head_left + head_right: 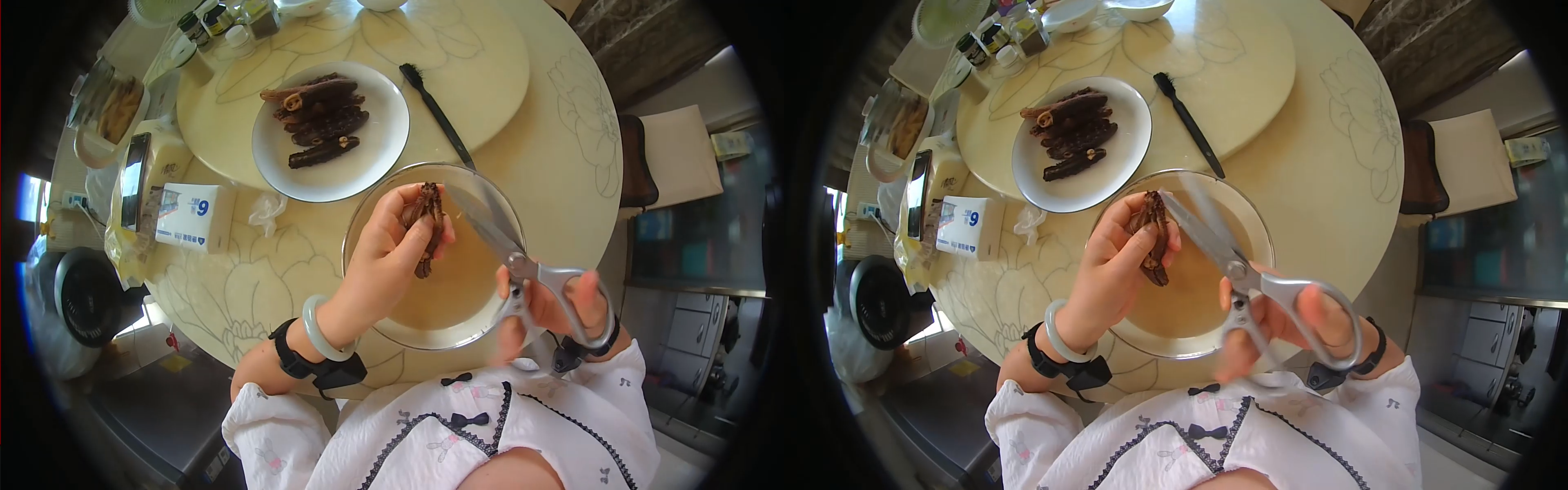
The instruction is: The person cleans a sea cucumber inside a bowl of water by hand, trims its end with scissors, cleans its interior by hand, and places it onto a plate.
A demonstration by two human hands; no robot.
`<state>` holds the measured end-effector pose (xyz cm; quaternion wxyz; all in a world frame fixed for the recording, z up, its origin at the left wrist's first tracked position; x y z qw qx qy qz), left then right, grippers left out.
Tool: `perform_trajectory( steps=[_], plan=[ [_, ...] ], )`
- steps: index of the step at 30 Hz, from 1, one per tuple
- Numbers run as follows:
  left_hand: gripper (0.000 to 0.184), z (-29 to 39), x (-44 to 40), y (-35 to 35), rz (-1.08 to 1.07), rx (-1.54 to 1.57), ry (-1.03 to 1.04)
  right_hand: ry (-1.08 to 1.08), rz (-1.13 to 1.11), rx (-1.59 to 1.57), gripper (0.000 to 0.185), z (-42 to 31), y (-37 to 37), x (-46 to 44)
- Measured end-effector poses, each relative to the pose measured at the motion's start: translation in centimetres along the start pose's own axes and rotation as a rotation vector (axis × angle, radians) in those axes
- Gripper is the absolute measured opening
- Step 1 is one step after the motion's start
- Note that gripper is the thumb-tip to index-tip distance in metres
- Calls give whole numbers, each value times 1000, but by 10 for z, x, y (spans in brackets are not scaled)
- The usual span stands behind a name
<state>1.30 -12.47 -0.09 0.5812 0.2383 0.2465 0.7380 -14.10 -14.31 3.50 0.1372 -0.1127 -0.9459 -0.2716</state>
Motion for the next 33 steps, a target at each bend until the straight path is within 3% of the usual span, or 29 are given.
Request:
perform_trajectory(
  steps=[5, 7, 11, 18, 20, 24, 30, 33],
  plan=[
    [34, 0, 1, -1, 7, -35, -13, -54, -117, -38, 78, 2, 12, -1],
    [35, 1, 1, -2, 14, -47, -6, 65, -107, 152, 69, 11, 14, 4],
    [38, 8, 4, 3, -2, -159, 45, 98, -104, 278, 60, 22, 20, -2],
    [39, 11, 6, 6, -10, -241, 119, 49, -54, 259, 62, 19, 18, -5],
    [39, 13, 8, 7, 0, -272, 113, 106, -20, 247, 71, 25, 10, -3],
    [39, 15, 9, 9, -19, -305, 146, 142, -13, 260, 70, 22, 9, -1],
    [39, 21, 11, 15, 5, -359, 192, 90, 39, 567, 66, 5, 7, -3],
    [39, 21, 12, 14, 10, -333, 173, 223, 69, 714, 66, 2, 5, -3]
  ],
)
Point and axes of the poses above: each hand's wrist, its own x-axis away from the middle knuckle, its own y-axis out of the palm, z = x × y, the point moved 9 cm from there along -x, towards the middle knuckle, and after that the axes turned 8 degrees about x, right-handed, at the moved point
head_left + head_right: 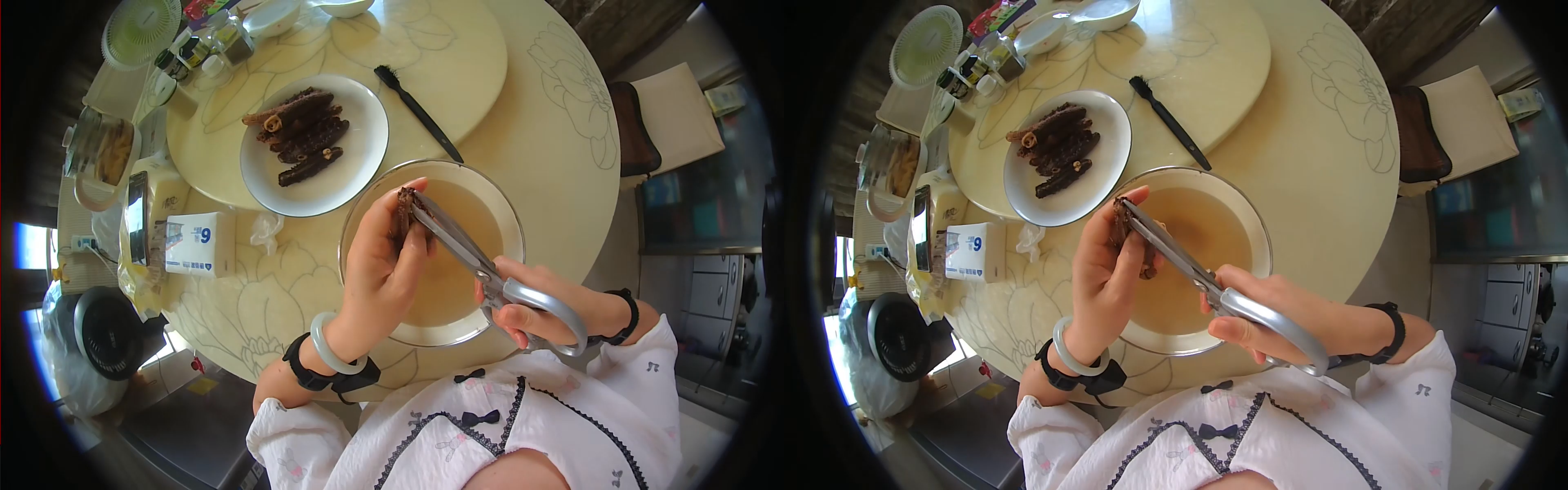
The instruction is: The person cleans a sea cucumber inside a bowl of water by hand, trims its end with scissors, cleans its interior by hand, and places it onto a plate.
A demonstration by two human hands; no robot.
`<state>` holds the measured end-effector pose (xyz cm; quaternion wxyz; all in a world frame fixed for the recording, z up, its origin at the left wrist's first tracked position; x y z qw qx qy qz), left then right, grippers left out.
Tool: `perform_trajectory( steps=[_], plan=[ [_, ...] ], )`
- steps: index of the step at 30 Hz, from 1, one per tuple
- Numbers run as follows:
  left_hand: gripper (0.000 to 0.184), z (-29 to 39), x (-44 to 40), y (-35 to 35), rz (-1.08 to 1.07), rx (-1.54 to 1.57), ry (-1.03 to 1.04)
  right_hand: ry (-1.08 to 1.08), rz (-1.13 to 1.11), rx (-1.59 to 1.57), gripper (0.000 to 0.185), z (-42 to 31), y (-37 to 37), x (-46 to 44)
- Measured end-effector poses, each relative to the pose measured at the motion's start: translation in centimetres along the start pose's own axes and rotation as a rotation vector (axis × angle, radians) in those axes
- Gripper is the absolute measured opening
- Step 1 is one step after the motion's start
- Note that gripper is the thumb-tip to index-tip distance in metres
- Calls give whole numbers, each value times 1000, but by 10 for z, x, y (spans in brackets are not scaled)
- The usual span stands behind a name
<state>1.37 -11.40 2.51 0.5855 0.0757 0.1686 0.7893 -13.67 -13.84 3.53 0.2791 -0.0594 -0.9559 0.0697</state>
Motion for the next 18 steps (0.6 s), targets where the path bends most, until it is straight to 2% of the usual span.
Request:
perform_trajectory(
  steps=[3, 5, 15, 17, 18],
  plan=[
    [38, -1, 0, -1, 6, 18, 10, 22, 20, 93, 65, 0, -1, -3],
    [38, -2, 0, -3, -12, -26, 26, -37, 137, 231, 63, -3, -7, -4],
    [42, 3, 5, 7, -105, -325, 94, -48, 173, 274, 62, -11, -12, -4],
    [40, -1, 6, 9, -105, -296, 85, -14, 135, 188, 63, -9, -12, -5],
    [39, -6, 4, 8, -95, -151, 22, -15, 135, 189, 63, -7, -12, -5]
  ],
)
Point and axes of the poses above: each hand's wrist, its own x-axis away from the middle knuckle, its own y-axis out of the palm, z = x × y, the point moved 9 cm from there along -x, towards the middle knuckle, and after that the axes turned 8 degrees about x, right-handed, at the moved point
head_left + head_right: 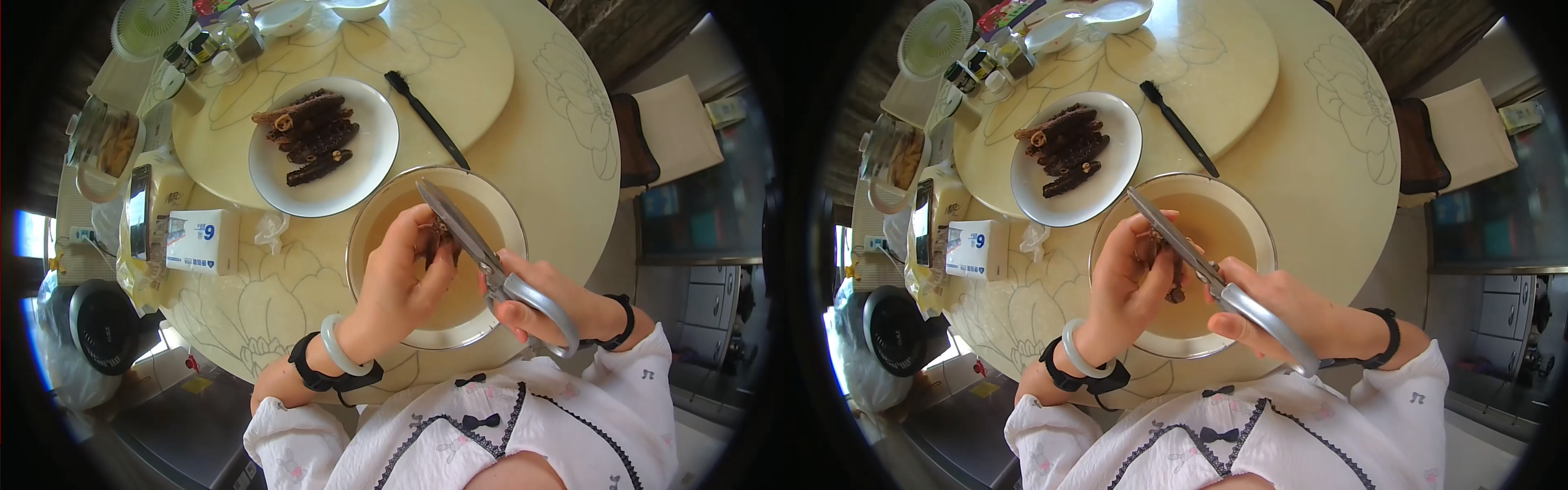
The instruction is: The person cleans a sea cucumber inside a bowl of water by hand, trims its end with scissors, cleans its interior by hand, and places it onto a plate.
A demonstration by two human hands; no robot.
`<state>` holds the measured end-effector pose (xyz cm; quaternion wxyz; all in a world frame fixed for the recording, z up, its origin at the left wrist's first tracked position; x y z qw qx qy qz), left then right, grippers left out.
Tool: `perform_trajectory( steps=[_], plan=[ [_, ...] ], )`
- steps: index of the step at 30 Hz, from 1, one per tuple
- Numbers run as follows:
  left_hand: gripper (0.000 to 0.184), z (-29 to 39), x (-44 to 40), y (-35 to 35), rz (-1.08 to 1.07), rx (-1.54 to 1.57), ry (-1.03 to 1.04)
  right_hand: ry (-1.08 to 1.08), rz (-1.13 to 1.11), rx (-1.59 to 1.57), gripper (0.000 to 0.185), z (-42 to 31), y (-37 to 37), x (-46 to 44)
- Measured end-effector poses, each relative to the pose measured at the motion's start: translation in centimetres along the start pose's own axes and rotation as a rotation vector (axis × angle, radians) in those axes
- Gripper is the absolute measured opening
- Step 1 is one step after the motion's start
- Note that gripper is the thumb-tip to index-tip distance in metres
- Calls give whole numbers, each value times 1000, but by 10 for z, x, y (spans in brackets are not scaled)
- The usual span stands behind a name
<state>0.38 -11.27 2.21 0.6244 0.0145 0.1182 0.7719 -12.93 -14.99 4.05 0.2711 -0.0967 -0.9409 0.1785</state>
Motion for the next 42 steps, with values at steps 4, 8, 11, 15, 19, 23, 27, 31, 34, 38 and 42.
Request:
perform_trajectory(
  steps=[4, 8, 11, 15, 19, 23, 27, 31, 34, 38, 42],
  plan=[
    [29, -8, -4, -5, 66, 334, -105, -38, -17, -219, 66, 4, -1, 8],
    [27, -9, -7, -7, 6, 348, -184, -120, 271, -220, 58, -6, -54, 19],
    [25, -14, -8, -5, -35, 485, -245, -53, 499, 197, 46, 0, -116, 6],
    [26, -14, -9, -6, -17, 515, -287, -50, 636, 396, 47, 26, -166, -38],
    [27, -17, -10, -7, 17, 542, -309, -4, 757, 737, 50, 56, -188, -83],
    [28, -24, -11, -9, -19, 550, -318, -2, 747, 876, 47, 48, -197, -108],
    [27, -29, -11, -8, -20, 552, -329, -6, 773, 1001, 43, 45, -201, -126],
    [23, -31, -11, -9, 14, 535, -327, 7, 761, 1101, 42, 41, -199, -133],
    [21, -32, -12, -11, 26, 534, -319, -18, 764, 1100, 42, 47, -198, -131],
    [18, -32, -12, -12, 125, 620, -334, -233, 922, 931, 37, 7, -178, -94],
    [18, -32, -7, -17, 271, 710, -330, -237, 333, 350, 33, -39, -91, -62]
  ],
)
Point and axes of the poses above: each hand's wrist, its own x-axis away from the middle knuckle, its own y-axis out of the palm, z = x × y, the point moved 9 cm from there along -x, towards the middle knuckle, and after that the axes turned 8 degrees about x, right-handed, at the moved point
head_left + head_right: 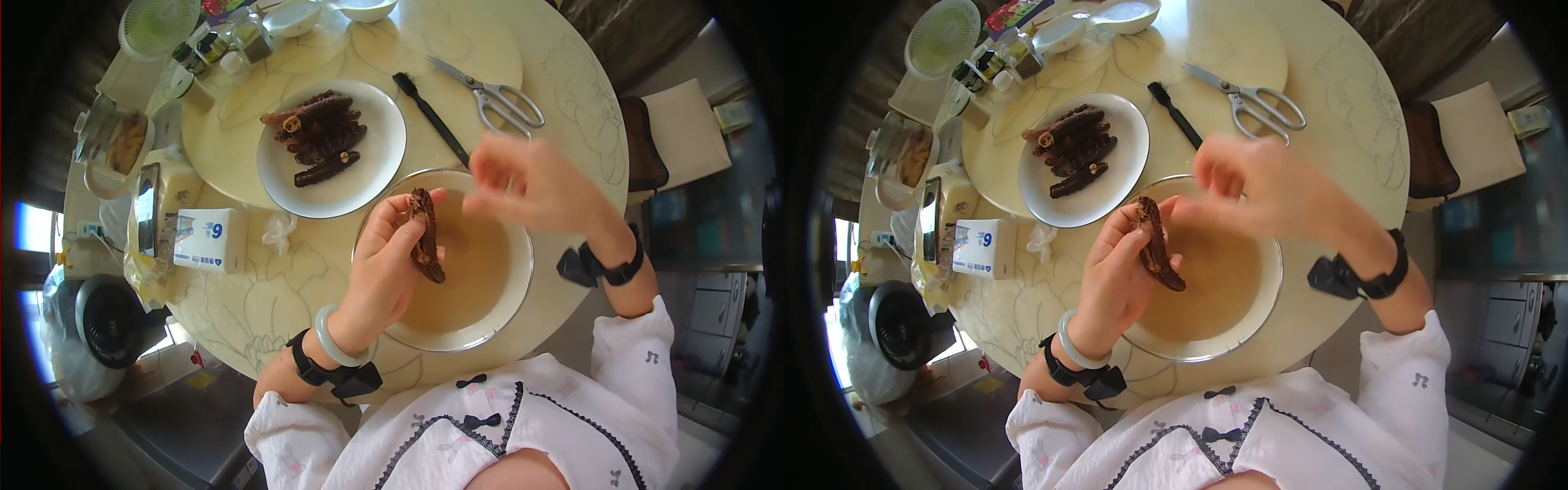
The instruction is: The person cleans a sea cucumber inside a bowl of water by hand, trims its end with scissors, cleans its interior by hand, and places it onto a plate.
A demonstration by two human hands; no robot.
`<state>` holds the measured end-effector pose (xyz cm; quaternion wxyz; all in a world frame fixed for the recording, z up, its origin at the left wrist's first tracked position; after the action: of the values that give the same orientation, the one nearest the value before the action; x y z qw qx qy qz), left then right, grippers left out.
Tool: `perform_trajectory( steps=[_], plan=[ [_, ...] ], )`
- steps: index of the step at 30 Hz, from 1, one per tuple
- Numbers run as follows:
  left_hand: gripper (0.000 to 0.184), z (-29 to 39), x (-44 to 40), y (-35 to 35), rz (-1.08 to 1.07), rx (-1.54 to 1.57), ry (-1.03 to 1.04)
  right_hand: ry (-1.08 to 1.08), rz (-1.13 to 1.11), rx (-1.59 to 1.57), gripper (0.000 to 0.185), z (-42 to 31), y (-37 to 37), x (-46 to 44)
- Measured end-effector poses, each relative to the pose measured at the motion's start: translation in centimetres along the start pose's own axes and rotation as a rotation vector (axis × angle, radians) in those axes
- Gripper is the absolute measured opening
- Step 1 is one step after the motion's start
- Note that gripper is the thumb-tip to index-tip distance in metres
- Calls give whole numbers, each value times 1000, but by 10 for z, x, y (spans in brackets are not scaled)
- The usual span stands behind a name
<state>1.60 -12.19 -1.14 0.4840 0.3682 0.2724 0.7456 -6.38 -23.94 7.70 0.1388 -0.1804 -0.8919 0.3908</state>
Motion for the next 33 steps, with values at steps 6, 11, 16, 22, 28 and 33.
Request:
perform_trajectory(
  steps=[6, 11, 16, 22, 28, 33],
  plan=[
    [26, -14, 6, -10, -24, 64, -63, -136, 12, 69, 35, -18, 61, 13],
    [22, -18, 6, -3, -14, 192, -70, -136, 77, -94, 24, -7, 56, 14],
    [20, -18, 1, -5, -68, 126, -73, -182, 157, -255, 18, 4, 47, 19],
    [28, -23, 1, -9, -40, 107, -121, 60, 4, -374, 21, 13, 58, 20],
    [29, -21, 2, -5, -101, 56, -122, -88, 96, -285, 15, 9, 56, 22],
    [32, -4, 3, 10, -336, -507, -18, -128, 91, -80, 14, -7, 52, 32]
  ],
)
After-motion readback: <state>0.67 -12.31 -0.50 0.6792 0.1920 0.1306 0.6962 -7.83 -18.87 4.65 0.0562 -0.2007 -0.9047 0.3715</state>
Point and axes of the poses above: each hand's wrist, its own x-axis away from the middle knuckle, its own y-axis out of the palm, z = x × y, the point moved 9 cm from there along -x, towards the middle knuckle, and after that the axes turned 8 degrees about x, right-handed, at the moved point
